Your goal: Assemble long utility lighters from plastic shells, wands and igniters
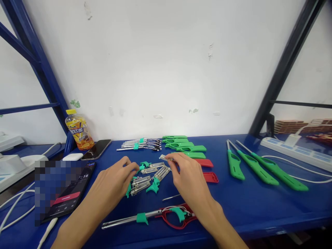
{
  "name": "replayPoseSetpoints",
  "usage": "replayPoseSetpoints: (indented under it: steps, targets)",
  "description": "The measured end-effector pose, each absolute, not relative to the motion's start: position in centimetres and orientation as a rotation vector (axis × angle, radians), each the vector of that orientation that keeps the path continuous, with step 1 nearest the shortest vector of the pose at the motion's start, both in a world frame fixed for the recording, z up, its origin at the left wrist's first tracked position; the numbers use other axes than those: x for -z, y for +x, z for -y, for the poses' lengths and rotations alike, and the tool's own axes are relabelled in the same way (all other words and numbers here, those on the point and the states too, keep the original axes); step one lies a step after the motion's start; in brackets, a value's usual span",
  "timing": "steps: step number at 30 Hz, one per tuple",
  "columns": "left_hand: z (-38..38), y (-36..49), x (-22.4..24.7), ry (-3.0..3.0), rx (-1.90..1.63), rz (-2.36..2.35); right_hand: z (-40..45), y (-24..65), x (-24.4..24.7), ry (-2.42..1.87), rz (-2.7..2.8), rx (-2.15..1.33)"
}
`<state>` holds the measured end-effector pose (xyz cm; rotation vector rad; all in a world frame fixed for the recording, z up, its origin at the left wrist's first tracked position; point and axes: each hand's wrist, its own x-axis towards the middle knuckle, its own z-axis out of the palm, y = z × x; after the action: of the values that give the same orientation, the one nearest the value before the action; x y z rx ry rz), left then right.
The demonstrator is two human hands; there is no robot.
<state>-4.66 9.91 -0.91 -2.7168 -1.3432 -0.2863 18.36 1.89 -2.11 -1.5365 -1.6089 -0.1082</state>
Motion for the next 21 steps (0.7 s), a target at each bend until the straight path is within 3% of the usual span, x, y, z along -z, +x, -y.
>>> replayPoseSetpoints:
  steps: [21]
  targets:
    - [-10.7,-3.3,2.2,-2.750,0.061,1.267,-1.7,18.2,2.1,-1.419,1.629,0.021]
